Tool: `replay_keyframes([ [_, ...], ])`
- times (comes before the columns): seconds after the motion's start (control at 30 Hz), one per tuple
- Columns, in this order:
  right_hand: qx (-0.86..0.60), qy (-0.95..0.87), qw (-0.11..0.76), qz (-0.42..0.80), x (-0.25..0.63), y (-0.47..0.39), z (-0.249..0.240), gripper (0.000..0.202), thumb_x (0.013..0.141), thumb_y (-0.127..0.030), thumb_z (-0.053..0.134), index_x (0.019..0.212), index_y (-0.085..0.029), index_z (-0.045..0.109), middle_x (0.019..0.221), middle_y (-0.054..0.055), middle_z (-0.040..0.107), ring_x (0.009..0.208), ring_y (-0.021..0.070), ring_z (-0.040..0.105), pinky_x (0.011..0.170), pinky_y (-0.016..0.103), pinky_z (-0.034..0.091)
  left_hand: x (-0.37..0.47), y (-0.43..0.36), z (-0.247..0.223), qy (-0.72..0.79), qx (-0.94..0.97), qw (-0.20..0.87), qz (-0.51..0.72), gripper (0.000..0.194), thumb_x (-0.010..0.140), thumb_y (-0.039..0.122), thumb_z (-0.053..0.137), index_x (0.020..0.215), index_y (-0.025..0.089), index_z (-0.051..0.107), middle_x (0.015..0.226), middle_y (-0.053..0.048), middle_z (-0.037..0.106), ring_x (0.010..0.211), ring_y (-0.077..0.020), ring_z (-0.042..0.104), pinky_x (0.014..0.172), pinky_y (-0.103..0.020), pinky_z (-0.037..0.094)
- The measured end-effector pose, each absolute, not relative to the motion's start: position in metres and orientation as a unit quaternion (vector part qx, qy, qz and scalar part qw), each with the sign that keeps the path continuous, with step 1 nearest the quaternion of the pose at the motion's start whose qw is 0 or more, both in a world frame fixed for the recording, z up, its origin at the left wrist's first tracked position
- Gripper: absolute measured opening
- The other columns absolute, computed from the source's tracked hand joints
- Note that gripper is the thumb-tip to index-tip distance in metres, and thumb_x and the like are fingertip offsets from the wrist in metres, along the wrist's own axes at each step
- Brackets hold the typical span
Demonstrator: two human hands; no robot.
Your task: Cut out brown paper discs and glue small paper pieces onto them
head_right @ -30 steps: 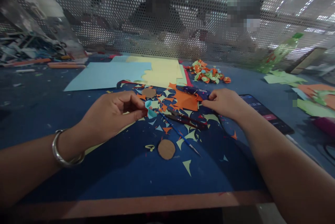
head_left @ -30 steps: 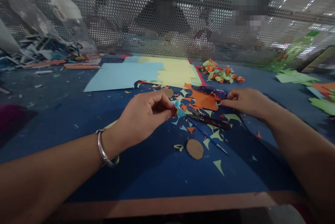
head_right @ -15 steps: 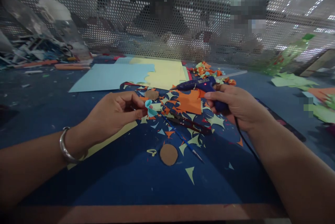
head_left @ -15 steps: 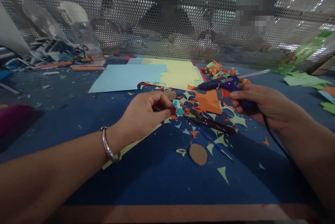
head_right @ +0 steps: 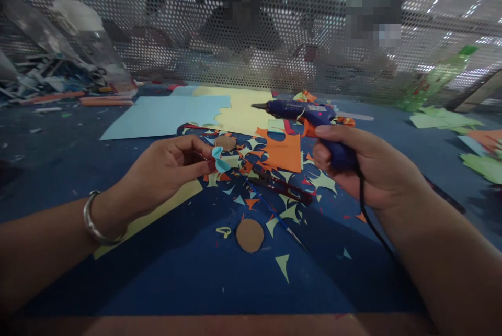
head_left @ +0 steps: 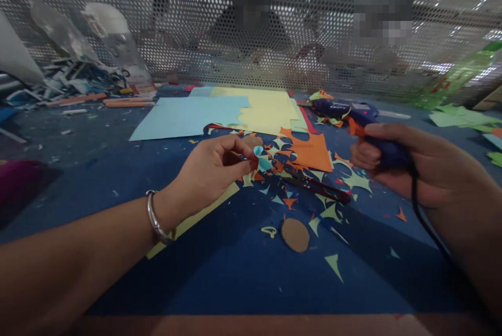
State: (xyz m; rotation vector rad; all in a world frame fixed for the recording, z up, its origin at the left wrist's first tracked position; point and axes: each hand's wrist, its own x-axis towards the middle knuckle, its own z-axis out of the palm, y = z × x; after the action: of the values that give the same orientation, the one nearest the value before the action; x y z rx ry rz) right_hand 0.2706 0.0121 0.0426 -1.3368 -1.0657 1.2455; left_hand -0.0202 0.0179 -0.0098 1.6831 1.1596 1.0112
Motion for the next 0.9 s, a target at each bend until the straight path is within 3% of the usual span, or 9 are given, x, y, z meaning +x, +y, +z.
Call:
replay_keyframes([
  [0.1,-0.522,-0.420,0.511,0.538,0.269,0.012,0.043,0.026,0.077,-0.023,0.070,0.057,-0.018,0.054,0.055,-0.002,0.042,0.055,0.0091,0.040,0.050,0.023,0.040,-0.020,0.019,-0.011,0.456,0.670,0.425,0.404,0.017,0.081,0.030,0.075,0.085,0.018,0.064,0.079,-0.002,0.070,0.072,-0.0139,0.065,0.069,-0.029,0.054],
  [0.2,-0.510,-0.407,0.513,0.558,0.267,0.011,0.043,0.020,0.075,-0.020,0.069,0.059,-0.018,0.056,0.058,-0.001,0.042,0.057,0.0098,0.040,0.051,0.023,0.041,-0.021,0.019,-0.011,0.455,0.674,0.426,0.395,0.015,0.082,0.029,0.074,0.085,0.018,0.064,0.080,-0.003,0.070,0.073,-0.0144,0.066,0.070,-0.030,0.054],
  [0.57,-0.495,-0.533,0.396,0.560,0.264,0.005,0.037,0.032,0.079,-0.026,0.064,0.049,-0.017,0.058,0.051,0.002,0.048,0.045,0.0097,0.043,0.043,0.026,0.032,-0.021,0.017,-0.009,0.468,0.681,0.420,0.374,0.008,0.080,0.021,0.070,0.086,0.018,0.065,0.079,-0.002,0.072,0.072,-0.0144,0.068,0.069,-0.029,0.055],
  [0.73,-0.497,-0.572,0.358,0.546,0.260,0.003,0.035,0.036,0.073,-0.038,0.073,0.047,-0.017,0.059,0.044,0.001,0.048,0.039,0.0097,0.045,0.039,0.023,0.034,-0.021,0.019,-0.011,0.464,0.674,0.425,0.387,0.010,0.078,0.022,0.072,0.083,0.017,0.065,0.078,-0.002,0.071,0.072,-0.0145,0.068,0.067,-0.028,0.054],
  [0.9,-0.510,-0.566,0.351,0.544,0.259,-0.001,0.033,0.034,0.069,-0.039,0.078,0.052,-0.018,0.058,0.048,0.000,0.055,0.039,0.0092,0.049,0.038,0.020,0.037,-0.020,0.019,-0.011,0.459,0.680,0.416,0.391,0.007,0.077,0.017,0.070,0.081,0.017,0.064,0.074,0.000,0.070,0.067,-0.0125,0.066,0.064,-0.026,0.052],
])
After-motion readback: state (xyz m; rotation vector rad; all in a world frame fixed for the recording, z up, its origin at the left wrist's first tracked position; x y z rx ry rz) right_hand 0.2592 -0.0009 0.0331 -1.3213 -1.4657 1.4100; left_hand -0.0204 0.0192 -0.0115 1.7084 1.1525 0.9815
